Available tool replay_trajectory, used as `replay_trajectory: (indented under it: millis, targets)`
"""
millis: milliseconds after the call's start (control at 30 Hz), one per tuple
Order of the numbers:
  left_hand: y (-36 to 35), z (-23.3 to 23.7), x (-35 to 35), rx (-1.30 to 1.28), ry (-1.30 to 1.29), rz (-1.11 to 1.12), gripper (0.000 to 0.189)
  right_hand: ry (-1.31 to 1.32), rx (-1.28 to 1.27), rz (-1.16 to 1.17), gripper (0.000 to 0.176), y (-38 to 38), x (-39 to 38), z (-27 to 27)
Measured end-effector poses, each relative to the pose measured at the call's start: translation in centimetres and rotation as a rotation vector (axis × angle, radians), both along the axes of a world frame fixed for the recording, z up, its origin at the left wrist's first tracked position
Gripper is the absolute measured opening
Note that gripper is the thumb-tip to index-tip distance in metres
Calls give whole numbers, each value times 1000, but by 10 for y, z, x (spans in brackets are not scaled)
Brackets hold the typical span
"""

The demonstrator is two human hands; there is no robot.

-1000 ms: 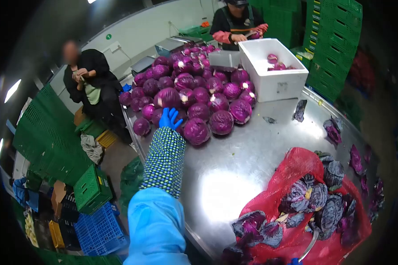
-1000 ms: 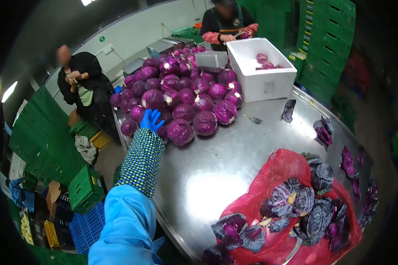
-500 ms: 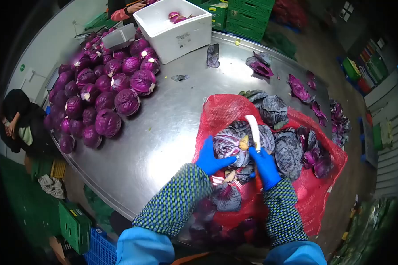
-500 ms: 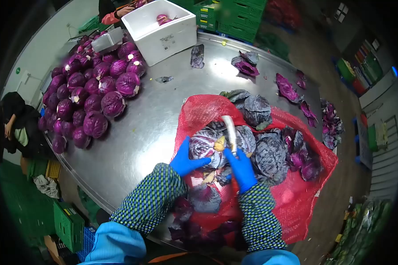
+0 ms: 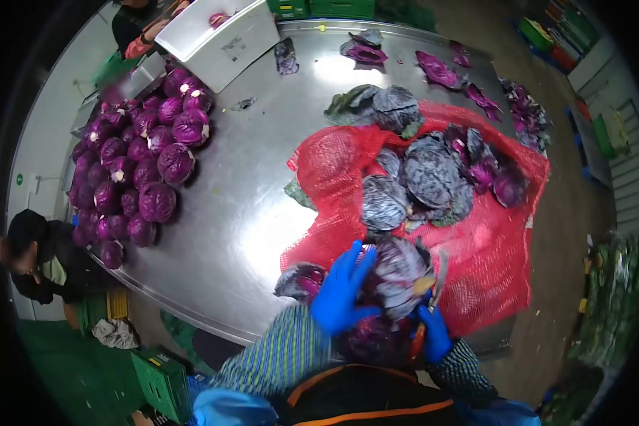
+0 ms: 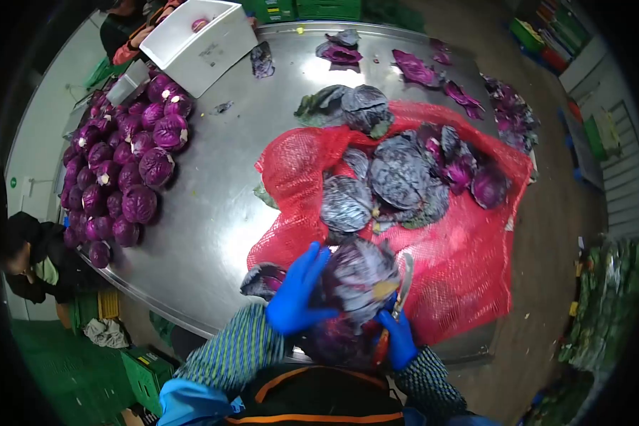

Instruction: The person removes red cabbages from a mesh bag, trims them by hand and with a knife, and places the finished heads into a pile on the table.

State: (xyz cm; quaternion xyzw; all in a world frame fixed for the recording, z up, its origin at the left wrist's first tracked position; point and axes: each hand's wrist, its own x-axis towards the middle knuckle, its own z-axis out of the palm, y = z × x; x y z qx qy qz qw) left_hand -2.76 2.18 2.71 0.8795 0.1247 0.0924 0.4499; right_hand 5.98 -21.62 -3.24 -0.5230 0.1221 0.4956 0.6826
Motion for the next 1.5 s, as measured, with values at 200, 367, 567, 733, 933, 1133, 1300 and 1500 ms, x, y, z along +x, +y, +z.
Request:
replay_trajectory:
  millis: [200, 367, 567, 733, 933, 1133, 1300, 1500]
  targets:
    - [-22, -89, 25, -631, 137, -141, 91, 106, 52, -238, 48, 11, 27, -29]
    - [-23, -69, 2, -1044, 86, 152, 68, -52, 89, -93, 44, 3, 30, -19]
    - [-12, 80, -70, -203, -77, 387, 102, 20, 300, 429, 57, 29, 7, 22]
    - [-18, 11, -94, -158, 340, 332, 101, -87, 63, 316, 44, 66, -38, -20]
    - [-30, -5, -84, -258, 190, 491, 100, -977, 71, 558, 53, 32, -31, 43]
    - [-34, -6, -59, -324, 227, 466, 95, -973, -202, 737, 51, 45, -55, 35]
    - [-36, -9, -52, -296, 250, 463, 94, -1019, -377, 813, 24, 49, -63, 15]
    - [-36, -2, -45, -258, 271, 483, 87, -796, -668, 1035, 25, 46, -53, -47]
